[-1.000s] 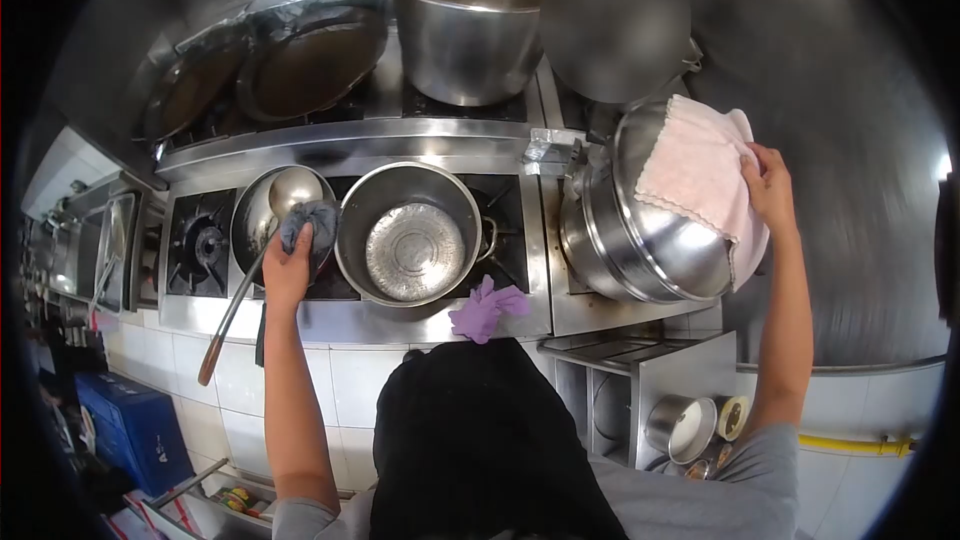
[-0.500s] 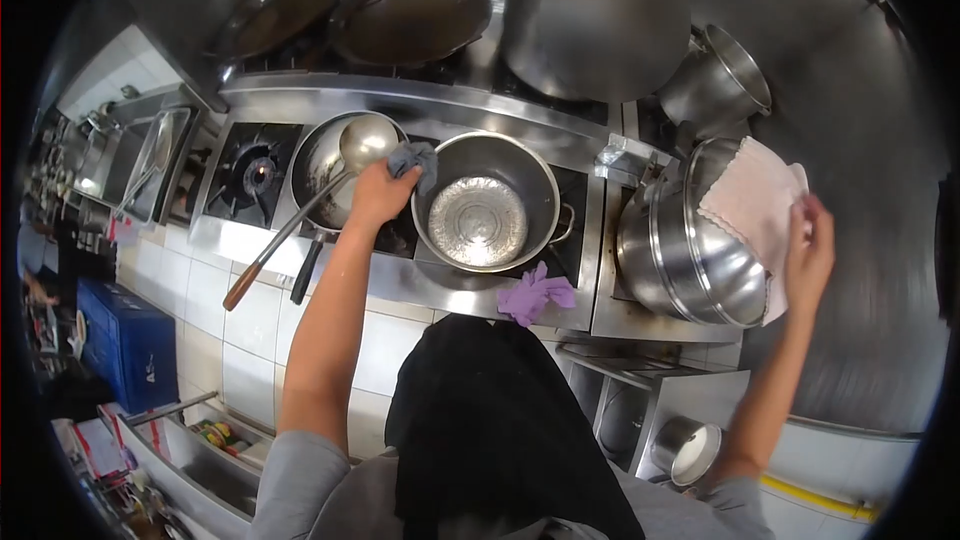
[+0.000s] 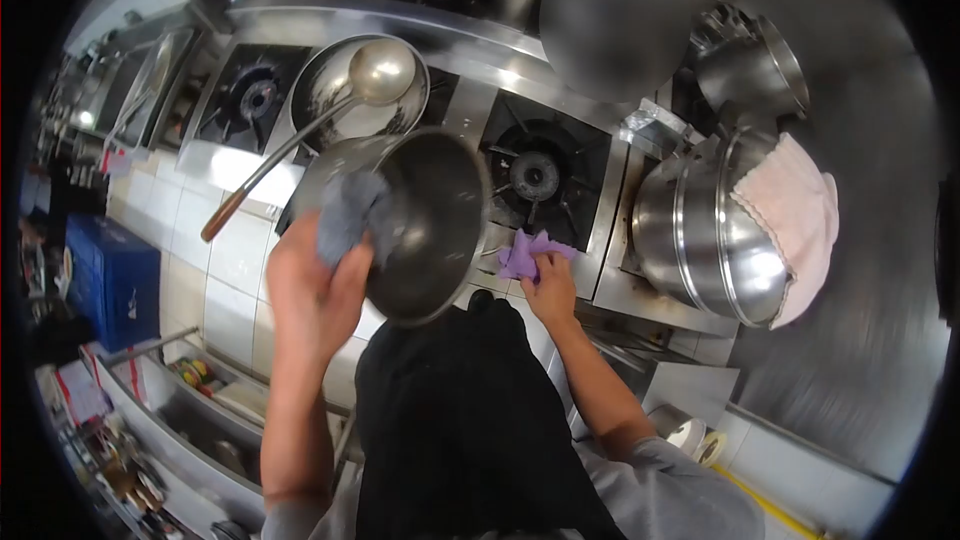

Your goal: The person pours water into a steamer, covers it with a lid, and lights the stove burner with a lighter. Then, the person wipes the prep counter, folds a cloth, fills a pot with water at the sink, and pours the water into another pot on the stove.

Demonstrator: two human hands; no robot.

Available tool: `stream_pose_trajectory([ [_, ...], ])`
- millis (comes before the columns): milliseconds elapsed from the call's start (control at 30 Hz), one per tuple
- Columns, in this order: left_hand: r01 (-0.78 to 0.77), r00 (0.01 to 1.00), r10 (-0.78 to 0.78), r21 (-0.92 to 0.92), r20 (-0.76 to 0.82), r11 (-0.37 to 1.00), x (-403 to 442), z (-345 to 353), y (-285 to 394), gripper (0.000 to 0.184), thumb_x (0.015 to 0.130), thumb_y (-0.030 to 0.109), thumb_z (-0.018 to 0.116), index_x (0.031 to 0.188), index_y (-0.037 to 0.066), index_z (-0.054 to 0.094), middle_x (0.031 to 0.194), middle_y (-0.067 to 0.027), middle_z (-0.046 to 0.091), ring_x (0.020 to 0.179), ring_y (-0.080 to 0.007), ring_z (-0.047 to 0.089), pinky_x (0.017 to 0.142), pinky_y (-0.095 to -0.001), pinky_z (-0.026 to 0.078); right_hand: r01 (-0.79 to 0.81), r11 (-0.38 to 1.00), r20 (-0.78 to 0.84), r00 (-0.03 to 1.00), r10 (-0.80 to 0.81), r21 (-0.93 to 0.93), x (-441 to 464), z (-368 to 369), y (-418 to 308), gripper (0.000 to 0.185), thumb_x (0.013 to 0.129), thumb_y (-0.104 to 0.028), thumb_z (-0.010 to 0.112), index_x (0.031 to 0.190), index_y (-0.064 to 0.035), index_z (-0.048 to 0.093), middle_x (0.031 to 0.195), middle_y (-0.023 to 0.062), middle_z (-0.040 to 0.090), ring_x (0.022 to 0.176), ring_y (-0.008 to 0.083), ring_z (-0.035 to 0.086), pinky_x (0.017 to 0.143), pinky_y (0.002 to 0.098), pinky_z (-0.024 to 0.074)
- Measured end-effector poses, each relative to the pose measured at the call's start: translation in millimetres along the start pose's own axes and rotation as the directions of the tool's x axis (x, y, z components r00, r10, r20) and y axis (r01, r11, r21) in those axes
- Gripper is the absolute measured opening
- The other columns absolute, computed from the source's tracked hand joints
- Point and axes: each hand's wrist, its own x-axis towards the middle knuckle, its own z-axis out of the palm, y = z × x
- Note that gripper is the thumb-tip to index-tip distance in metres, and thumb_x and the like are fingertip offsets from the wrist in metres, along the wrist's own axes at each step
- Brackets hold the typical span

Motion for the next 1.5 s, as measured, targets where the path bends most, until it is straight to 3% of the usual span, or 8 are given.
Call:
stream_pose_trajectory([
  [167,0.278,0.959,-0.225,0.409,-0.174,0.869,-92,-68,42,0.028,0.075,0.005,0.068,0.100,-0.006,0.062,0.092,-0.0221,0.060,0.086,-0.0429,0.060,0.081,-0.0439,0.049,0.033,0.938,0.189,0.976,-0.104,0.344,-23,4,-14,0.042,0.081,-0.022,0.078,0.119,-0.0073,0.067,0.112,0.0122,0.067,0.108,0.0331,0.062,0.092,0.0394,0.0517],
  [233,0.227,0.959,-0.080,0.573,-0.271,0.788,-156,-90,21,0.049,0.083,0.000,0.072,0.128,-0.013,0.056,0.123,-0.0292,0.062,0.113,-0.0412,0.061,0.104,-0.0435,0.044,-0.078,0.855,0.296,0.951,-0.091,0.513,-39,22,-12,0.041,0.082,-0.021,0.079,0.119,-0.0067,0.067,0.109,0.0105,0.067,0.105,0.0279,0.064,0.091,0.0364,0.0517],
  [300,0.405,0.908,-0.239,0.569,-0.345,0.716,-187,-108,17,0.044,0.089,0.001,0.070,0.129,-0.013,0.056,0.126,-0.0241,0.063,0.115,-0.0324,0.063,0.105,-0.0397,0.045,-0.446,0.625,0.598,0.800,-0.041,0.640,-48,12,-38,0.039,0.085,-0.020,0.078,0.119,-0.0052,0.066,0.109,0.0082,0.068,0.103,0.0220,0.064,0.091,0.0337,0.0506],
  [533,0.797,0.569,-0.745,0.010,-0.348,0.604,-279,-114,-80,0.031,0.102,0.010,0.066,0.127,-0.007,0.060,0.109,-0.0062,0.061,0.093,-0.0103,0.056,0.081,-0.0220,0.046,-0.816,0.341,0.884,0.446,-0.139,0.466,-88,107,-96,0.038,0.088,-0.012,0.075,0.122,-0.0017,0.063,0.112,0.0072,0.068,0.108,0.0166,0.063,0.096,0.0307,0.0483],
  [733,0.848,0.461,-0.839,-0.135,-0.289,0.512,-352,-93,-169,0.031,0.101,0.010,0.064,0.127,-0.007,0.060,0.102,-0.0073,0.065,0.097,-0.0117,0.059,0.089,-0.0238,0.046,-0.961,0.171,0.972,0.198,-0.129,0.218,-114,188,-154,0.050,0.092,-0.009,0.063,0.141,-0.0023,0.052,0.132,0.0088,0.062,0.122,0.0214,0.060,0.107,0.0403,0.0466],
  [1267,0.907,0.232,-0.916,-0.267,-0.328,0.325,-491,-91,-341,0.022,0.104,0.018,0.064,0.111,-0.002,0.060,0.100,-0.0041,0.063,0.093,-0.0122,0.054,0.087,-0.0262,0.043,-0.876,0.415,0.956,0.290,0.046,0.246,-203,315,-214,0.050,0.090,-0.004,0.064,0.139,-0.0063,0.053,0.124,0.0049,0.064,0.114,0.0173,0.061,0.097,0.0347,0.0491],
  [1400,0.874,0.224,-0.934,-0.367,-0.278,0.319,-476,-96,-339,0.036,0.103,0.030,0.068,0.113,-0.004,0.059,0.102,-0.0086,0.065,0.094,-0.0155,0.056,0.089,-0.0287,0.045,-0.765,0.541,0.890,0.452,0.064,0.349,-204,298,-228,0.047,0.091,-0.007,0.066,0.136,-0.0050,0.051,0.117,0.0062,0.064,0.105,0.0158,0.063,0.087,0.0322,0.0538],
  [1500,0.869,0.280,-0.924,-0.341,-0.260,0.359,-450,-100,-317,0.037,0.105,0.032,0.065,0.114,-0.004,0.061,0.102,-0.0142,0.067,0.095,-0.0192,0.059,0.090,-0.0341,0.048,-0.658,0.613,0.817,0.576,0.035,0.437,-191,260,-209,0.054,0.092,-0.003,0.066,0.143,-0.0012,0.049,0.127,0.0071,0.065,0.114,0.0167,0.063,0.099,0.0336,0.0504],
])
